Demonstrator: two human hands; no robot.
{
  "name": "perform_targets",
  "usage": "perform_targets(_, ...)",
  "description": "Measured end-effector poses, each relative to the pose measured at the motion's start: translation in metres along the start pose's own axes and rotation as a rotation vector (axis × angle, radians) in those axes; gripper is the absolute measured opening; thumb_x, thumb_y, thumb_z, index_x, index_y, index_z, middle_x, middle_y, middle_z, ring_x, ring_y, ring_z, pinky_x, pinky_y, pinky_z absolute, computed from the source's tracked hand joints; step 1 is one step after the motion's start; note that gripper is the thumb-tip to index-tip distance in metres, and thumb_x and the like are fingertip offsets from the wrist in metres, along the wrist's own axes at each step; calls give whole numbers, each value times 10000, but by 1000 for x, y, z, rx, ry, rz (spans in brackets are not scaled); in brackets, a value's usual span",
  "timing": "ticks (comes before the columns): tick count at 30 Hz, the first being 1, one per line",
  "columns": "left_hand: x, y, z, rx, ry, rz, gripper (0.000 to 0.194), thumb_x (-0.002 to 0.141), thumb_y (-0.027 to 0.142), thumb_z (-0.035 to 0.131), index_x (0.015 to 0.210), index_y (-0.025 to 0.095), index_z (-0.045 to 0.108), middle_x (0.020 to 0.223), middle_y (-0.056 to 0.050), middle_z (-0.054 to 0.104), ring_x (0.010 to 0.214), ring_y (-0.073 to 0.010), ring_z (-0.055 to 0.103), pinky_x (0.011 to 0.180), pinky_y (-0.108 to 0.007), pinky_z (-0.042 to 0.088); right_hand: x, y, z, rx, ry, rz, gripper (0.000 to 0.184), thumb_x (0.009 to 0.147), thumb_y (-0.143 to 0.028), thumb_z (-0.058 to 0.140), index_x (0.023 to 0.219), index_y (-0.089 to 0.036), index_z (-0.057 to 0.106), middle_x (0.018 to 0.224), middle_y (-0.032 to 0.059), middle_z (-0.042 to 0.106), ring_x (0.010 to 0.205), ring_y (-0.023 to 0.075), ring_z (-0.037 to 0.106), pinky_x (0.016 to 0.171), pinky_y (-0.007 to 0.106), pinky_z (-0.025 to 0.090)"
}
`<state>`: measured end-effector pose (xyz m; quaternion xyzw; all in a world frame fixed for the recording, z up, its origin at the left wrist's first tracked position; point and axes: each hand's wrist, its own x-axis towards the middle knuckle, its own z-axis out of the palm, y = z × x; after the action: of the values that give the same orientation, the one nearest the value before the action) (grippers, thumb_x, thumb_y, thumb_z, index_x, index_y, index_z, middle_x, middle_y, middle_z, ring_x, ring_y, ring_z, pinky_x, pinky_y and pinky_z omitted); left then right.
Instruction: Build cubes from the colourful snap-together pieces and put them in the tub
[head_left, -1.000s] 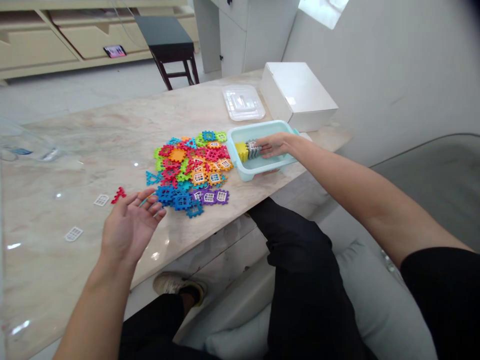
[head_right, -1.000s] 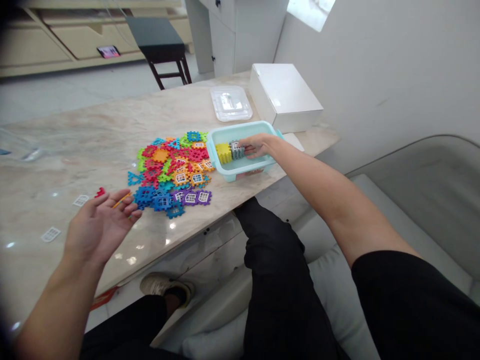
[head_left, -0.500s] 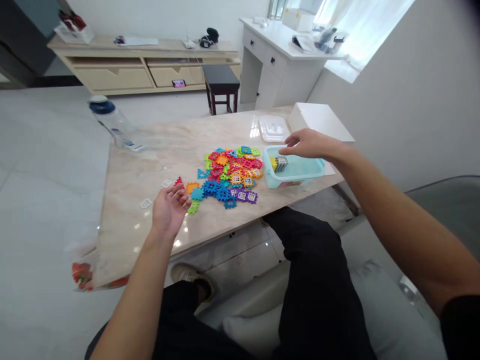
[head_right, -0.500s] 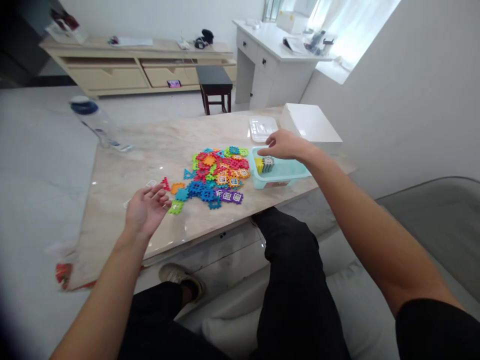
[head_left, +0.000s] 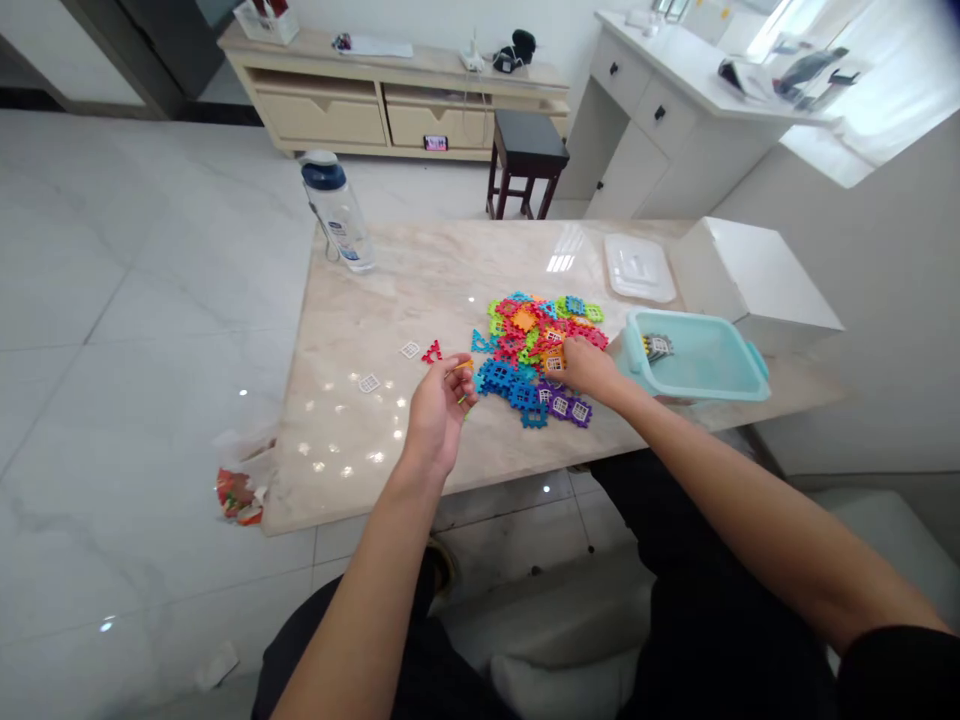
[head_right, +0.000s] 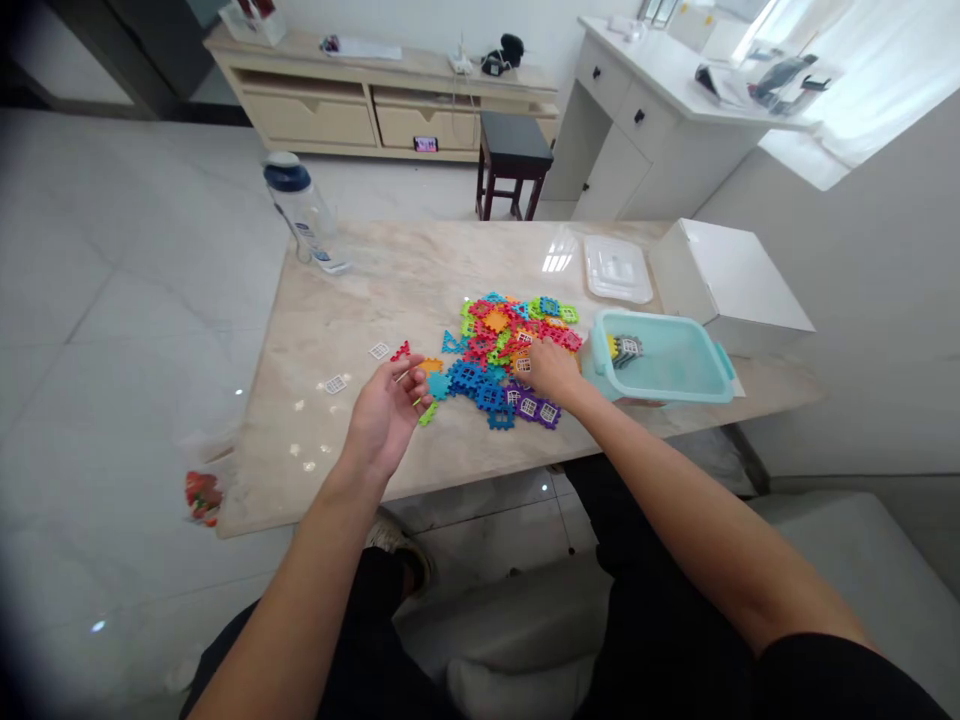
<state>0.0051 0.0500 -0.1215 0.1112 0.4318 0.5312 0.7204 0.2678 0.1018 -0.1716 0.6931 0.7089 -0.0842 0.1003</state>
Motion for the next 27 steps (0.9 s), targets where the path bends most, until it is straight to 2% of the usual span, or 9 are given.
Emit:
perform_targets(3,1,-1,7,8,-28,-24,221,777,259,761,954,133,722,750,23,606,612,-76,524,571,-198,456,4,7,-4,32,-28,37,370,1004,-476,717,1158,-142,677,1197,178,761,1067,304,713,814,337,509)
perform_targets(7,0,0,13,26,-56,-35,218,780,259,764,955,134,727,757,21,607,621,-78,532,576,-196,464,6,8,-7,36,-42,53,309,1002,-451,713,1097,-157,694,1145,165,775,1023,294,726,751,322,479)
perform_targets(12,0,2,10,44,-21,-30,196,777,237,757,940,135,718,736,23,591,601,-78,511,558,-192,457,9,15,-6,88,-37,45,211,970,-355,745,1045,-159,717,1110,154,790,968,270,726,707,305,446)
perform_targets(17,-4,3,6,95,-24,-30,179,783,223,760,934,134,722,734,19,581,600,-80,499,542,-188,455,9,28,-12,245,-31,17,143,912,-286,808,946,-168,735,978,96,795,828,199,688,682,277,430)
perform_targets(23,1,4,-2,153,-27,55,276,710,244,837,940,145,721,762,27,586,625,-76,516,547,-179,443,-10,35,-34,423,20,2,160,922,-261,785,832,-172,688,844,68,769,754,174,662,659,271,432)
perform_targets(27,4,1,-8,354,-21,120,380,670,336,873,971,150,737,774,20,625,664,-87,563,597,-181,453,-26,26,-45,608,-19,-47,147,912,-254,763,821,-176,677,834,62,776,764,178,689,655,261,455)
